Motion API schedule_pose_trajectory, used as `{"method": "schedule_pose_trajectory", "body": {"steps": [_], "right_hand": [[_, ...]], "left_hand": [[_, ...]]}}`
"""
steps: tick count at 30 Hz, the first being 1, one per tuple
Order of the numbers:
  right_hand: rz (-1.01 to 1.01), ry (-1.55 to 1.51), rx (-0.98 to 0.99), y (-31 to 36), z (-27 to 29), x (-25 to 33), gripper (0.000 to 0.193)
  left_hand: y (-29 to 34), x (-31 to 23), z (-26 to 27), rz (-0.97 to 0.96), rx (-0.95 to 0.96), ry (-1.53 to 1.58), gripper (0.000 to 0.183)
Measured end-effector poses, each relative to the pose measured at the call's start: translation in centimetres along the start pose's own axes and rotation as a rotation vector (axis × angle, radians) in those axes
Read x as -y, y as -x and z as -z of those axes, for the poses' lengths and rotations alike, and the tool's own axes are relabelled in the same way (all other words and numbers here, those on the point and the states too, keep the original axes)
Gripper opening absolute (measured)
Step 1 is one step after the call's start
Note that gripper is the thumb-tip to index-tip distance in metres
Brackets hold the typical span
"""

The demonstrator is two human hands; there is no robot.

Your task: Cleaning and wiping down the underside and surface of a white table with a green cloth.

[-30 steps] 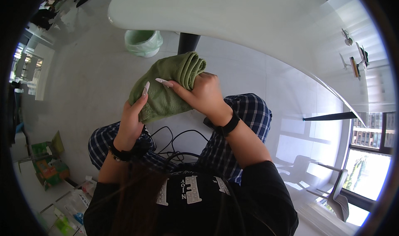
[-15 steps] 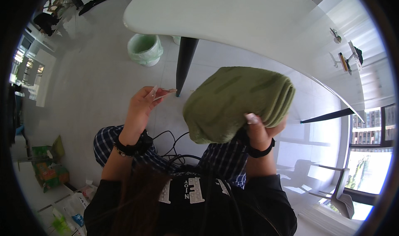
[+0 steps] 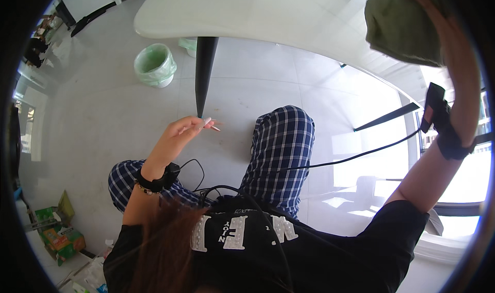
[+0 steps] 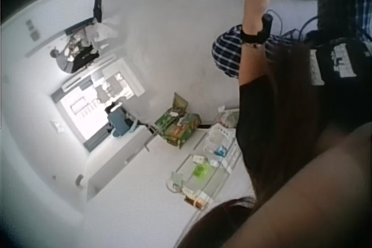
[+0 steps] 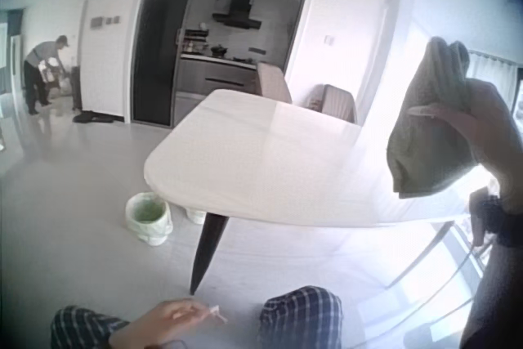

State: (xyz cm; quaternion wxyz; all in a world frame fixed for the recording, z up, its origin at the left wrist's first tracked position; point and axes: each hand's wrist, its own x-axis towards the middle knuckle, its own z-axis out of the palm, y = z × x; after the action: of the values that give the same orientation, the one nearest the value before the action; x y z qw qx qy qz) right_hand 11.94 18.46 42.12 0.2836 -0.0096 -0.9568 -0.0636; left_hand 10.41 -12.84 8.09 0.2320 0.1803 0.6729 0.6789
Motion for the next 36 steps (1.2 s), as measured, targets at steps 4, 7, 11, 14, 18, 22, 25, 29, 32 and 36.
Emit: {"method": "schedule_pose_trajectory", "body": {"steps": [4, 7, 11, 14, 18, 22, 25, 29, 32, 36], "right_hand": [[0.271, 0.129, -0.057, 2.4, -10.9, 1.4, 0.049], [0.438, 0.106, -0.111, 5.8, -15.5, 3.2, 0.062], [0.39, -0.042, -0.206, 7.6, -17.0, 2.8, 0.066], [0.402, -0.134, -0.248, 8.2, -17.4, 2.7, 0.061], [0.426, -0.239, -0.243, 9.2, -17.4, 2.8, 0.056], [0.627, -0.338, -0.071, 8.1, -16.2, 1.0, 0.079], [0.492, -0.396, -0.14, 6.2, -16.7, -0.4, 0.086], [0.363, -0.173, -0.077, 3.6, -18.3, 0.2, 0.105], [0.413, -0.121, -0.147, 3.4, -18.8, 0.2, 0.099], [0.421, -0.069, -0.411, 4.0, -21.0, 1.1, 0.077]], "left_hand": [[0.4, 0.2, 0.5, -0.014, -0.024, -0.033, 0.025], [0.4, -0.2, 0.6, -0.026, -0.02, -0.043, 0.025], [0.2, 0.3, 1.0, 0.017, -0.028, -0.075, 0.026], [0.1, 1.5, 1.4, 0.024, -0.076, -0.025, 0.026], [0.2, 1.0, 1.4, 0.014, -0.085, 0.021, 0.027], [0.1, -0.1, 0.8, -0.011, -0.05, 0.089, 0.029], [-0.3, -1.4, 0.3, 0.015, -0.036, 0.081, 0.027], [0.0, -1.8, 0.0, 0.029, -0.014, 0.046, 0.028], [-0.3, -1.4, 0.1, 0.017, 0.027, -0.031, 0.026], [-0.4, -0.3, 0.3, -0.009, -0.011, -0.055, 0.025]]}}
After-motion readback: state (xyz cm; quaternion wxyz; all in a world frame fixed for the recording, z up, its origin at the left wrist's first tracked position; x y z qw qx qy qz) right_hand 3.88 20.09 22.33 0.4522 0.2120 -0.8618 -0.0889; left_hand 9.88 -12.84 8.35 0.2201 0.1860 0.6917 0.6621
